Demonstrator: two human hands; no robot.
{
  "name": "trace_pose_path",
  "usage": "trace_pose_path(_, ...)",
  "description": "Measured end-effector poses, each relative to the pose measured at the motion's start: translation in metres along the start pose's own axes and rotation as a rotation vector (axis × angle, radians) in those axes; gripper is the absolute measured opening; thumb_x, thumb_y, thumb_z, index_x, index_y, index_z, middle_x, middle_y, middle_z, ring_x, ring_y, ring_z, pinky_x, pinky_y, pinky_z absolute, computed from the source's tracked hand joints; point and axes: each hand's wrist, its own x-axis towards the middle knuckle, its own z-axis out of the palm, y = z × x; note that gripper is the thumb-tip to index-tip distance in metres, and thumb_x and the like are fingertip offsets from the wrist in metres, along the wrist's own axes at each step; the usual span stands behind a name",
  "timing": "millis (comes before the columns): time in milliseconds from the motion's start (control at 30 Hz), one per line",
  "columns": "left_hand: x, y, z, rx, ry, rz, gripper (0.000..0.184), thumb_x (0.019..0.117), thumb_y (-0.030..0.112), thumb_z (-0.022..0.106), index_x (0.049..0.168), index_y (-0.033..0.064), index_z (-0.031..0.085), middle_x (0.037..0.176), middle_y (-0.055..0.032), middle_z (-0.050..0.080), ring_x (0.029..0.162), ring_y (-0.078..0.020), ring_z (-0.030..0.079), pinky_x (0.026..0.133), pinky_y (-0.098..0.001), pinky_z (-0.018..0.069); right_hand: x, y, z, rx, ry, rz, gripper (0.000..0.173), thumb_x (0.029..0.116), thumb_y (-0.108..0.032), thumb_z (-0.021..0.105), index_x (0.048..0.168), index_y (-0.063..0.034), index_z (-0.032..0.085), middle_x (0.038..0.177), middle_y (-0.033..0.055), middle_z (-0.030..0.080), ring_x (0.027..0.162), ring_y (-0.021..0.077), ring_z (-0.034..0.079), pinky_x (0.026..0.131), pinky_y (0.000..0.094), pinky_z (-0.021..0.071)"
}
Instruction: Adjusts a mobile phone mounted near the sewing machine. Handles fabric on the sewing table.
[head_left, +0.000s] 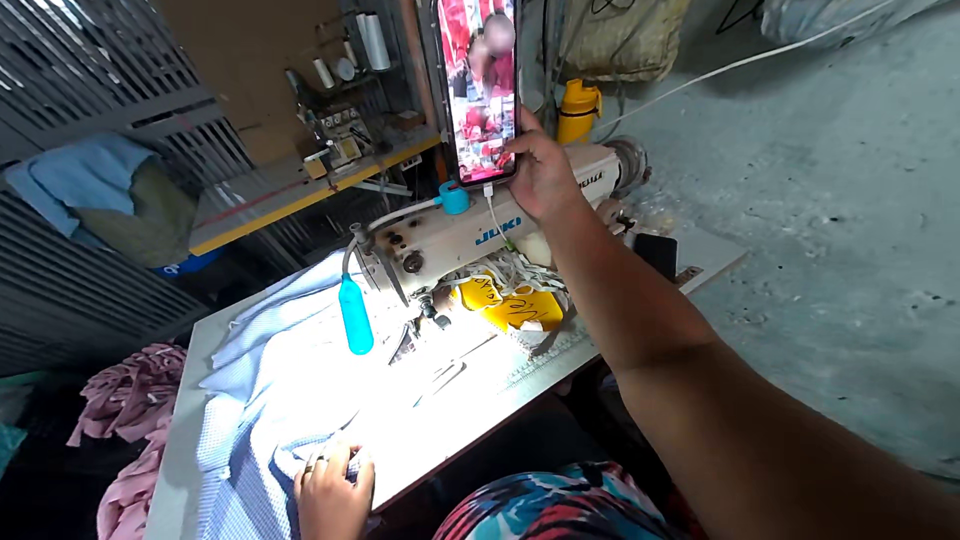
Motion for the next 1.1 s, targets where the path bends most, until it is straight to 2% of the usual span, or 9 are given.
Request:
trace_pose_path(367, 0.000, 0.000, 0.001, -0.002, 0.012, 0.003, 0.038, 0.0861, 0.032, 0.054, 0.091, 0.0005, 0.076, 0.092, -0.0190, 0.074, 0.094, -0.0427, 0.070, 0.093, -0.0652, 0.0453, -0.001, 0.000, 0.000, 0.008, -0.022, -0.013, 0.063, 0.0901, -0.002, 0.045, 0.152, -0.0064, 0.034, 0.137, 0.0160, 0.057, 0.121, 0.0259, 0.062, 0.099, 0.0460, 0.0559)
trace_pose_path(500, 0.000, -0.001, 0.002, -0.004, 0.014, 0.006, 0.039, 0.0858, 0.033, 0.054, 0.091, 0.0007, 0.075, 0.091, -0.0180, 0.074, 0.094, -0.0417, 0.070, 0.093, -0.0655, 0.0452, -0.004, 0.005, 0.004, -0.107, 0.019, -0.093, 0.071, 0.0904, -0.005, 0.055, 0.156, -0.0037, 0.029, 0.142, 0.0161, 0.053, 0.125, 0.0238, 0.060, 0.103, 0.0433, 0.0544)
trace_pose_path(600, 0.000, -0.001, 0.001, 0.001, 0.012, 0.007, 0.039, 0.0854, 0.033, 0.055, 0.091, 0.0005, 0.076, 0.090, -0.0187, 0.074, 0.094, -0.0431, 0.070, 0.092, -0.0661, 0.0455, -0.004, 0.005, 0.010, -0.237, 0.112, -0.157, 0.075, 0.0906, -0.010, 0.063, 0.157, -0.0057, 0.029, 0.143, 0.0155, 0.051, 0.126, 0.0224, 0.058, 0.102, 0.0409, 0.0549)
trace_pose_path(733, 0.000, -0.001, 0.001, 0.003, 0.027, 0.017, 0.038, 0.0852, 0.033, 0.055, 0.089, 0.0013, 0.075, 0.089, -0.0180, 0.073, 0.091, -0.0413, 0.070, 0.090, -0.0655, 0.0464, 0.007, 0.003, 0.019, -0.611, 0.311, -0.323, 0.107, 0.0797, -0.028, 0.085, 0.163, -0.0092, 0.022, 0.141, 0.0208, 0.049, 0.126, 0.0292, 0.055, 0.100, 0.0405, 0.0547)
trace_pose_path(867, 0.000, -0.002, 0.003, 0.009, 0.034, 0.016, 0.039, 0.0862, 0.034, 0.054, 0.089, 0.0016, 0.075, 0.089, -0.0175, 0.073, 0.092, -0.0406, 0.070, 0.091, -0.0644, 0.0464, 0.009, -0.002, 0.028, -0.945, 0.453, -0.416, 0.119, 0.0698, -0.039, 0.092, 0.163, -0.0074, 0.025, 0.143, 0.0235, 0.049, 0.122, 0.0313, 0.057, 0.097, 0.0409, 0.0540)
trace_pose_path(933, -0.001, -0.002, 0.003, 0.008, 0.031, 0.013, 0.038, 0.0860, 0.033, 0.054, 0.089, 0.0019, 0.076, 0.089, -0.0175, 0.073, 0.092, -0.0407, 0.070, 0.091, -0.0647, 0.0463, 0.007, -0.005, 0.028, -0.903, 0.458, -0.416, 0.114, 0.0741, -0.036, 0.089, 0.163, -0.0076, 0.024, 0.145, 0.0241, 0.047, 0.126, 0.0333, 0.055, 0.099, 0.0417, 0.0538)
trace_pose_path(1033, 0.000, -0.002, 0.004, 0.009, 0.030, 0.022, 0.038, 0.0857, 0.033, 0.053, 0.090, 0.0023, 0.076, 0.089, -0.0166, 0.074, 0.091, -0.0408, 0.070, 0.091, -0.0646, 0.0463, 0.003, -0.001, 0.020, -0.643, 0.389, -0.423, 0.098, 0.0866, -0.026, 0.076, 0.165, -0.0088, 0.019, 0.147, 0.0242, 0.045, 0.130, 0.0337, 0.052, 0.100, 0.0424, 0.0539)
trace_pose_path(1100, -0.001, -0.003, 0.005, 0.012, 0.039, 0.028, 0.039, 0.0855, 0.035, 0.053, 0.089, 0.0028, 0.075, 0.088, -0.0162, 0.074, 0.091, -0.0400, 0.071, 0.091, -0.0646, 0.0462, 0.001, 0.004, 0.014, -0.552, 0.385, -0.417, 0.091, 0.0888, -0.023, 0.071, 0.164, -0.0091, 0.021, 0.143, 0.0226, 0.048, 0.128, 0.0325, 0.054, 0.100, 0.0435, 0.0537)
